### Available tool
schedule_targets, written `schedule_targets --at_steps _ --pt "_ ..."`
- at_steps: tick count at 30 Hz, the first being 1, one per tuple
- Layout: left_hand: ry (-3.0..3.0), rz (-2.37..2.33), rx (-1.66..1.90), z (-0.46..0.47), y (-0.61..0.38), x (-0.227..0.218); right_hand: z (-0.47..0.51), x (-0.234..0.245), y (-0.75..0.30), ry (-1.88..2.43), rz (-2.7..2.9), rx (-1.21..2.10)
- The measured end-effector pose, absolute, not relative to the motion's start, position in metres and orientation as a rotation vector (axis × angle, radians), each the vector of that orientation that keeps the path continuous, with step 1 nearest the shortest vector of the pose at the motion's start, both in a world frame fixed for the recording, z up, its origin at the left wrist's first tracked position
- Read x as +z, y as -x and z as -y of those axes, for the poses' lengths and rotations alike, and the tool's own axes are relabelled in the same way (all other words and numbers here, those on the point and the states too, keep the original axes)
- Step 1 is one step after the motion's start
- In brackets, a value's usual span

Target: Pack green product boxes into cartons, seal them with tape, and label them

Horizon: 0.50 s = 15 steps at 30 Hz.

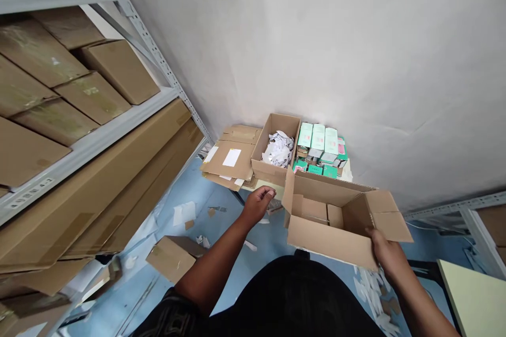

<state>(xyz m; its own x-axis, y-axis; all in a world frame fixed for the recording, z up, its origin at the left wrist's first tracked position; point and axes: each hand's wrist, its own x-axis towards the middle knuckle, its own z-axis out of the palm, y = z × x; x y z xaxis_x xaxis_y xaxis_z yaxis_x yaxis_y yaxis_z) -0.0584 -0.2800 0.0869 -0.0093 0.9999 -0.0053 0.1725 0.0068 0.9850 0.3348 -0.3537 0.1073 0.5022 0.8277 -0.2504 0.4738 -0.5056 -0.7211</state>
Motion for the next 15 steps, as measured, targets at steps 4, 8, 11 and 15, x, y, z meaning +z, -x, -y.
schedule_targets --at_steps 4,8,11,15 --pt "-1.443 -1.500 1.158 0.231 0.074 0.111 0.301 0.108 -0.334 2.165 1.114 0.875" --pt "-1.571 -1.603 1.052 0.162 0.087 0.127 0.266 0.113 -0.332 2.137 1.185 0.888" --pt "-1.816 -1.700 0.525 0.096 0.087 0.125 0.255 0.119 -0.327 2.152 1.224 0.885" --pt "-1.995 -1.661 -0.077 0.004 0.071 0.100 0.256 0.123 -0.311 2.209 1.190 0.891"
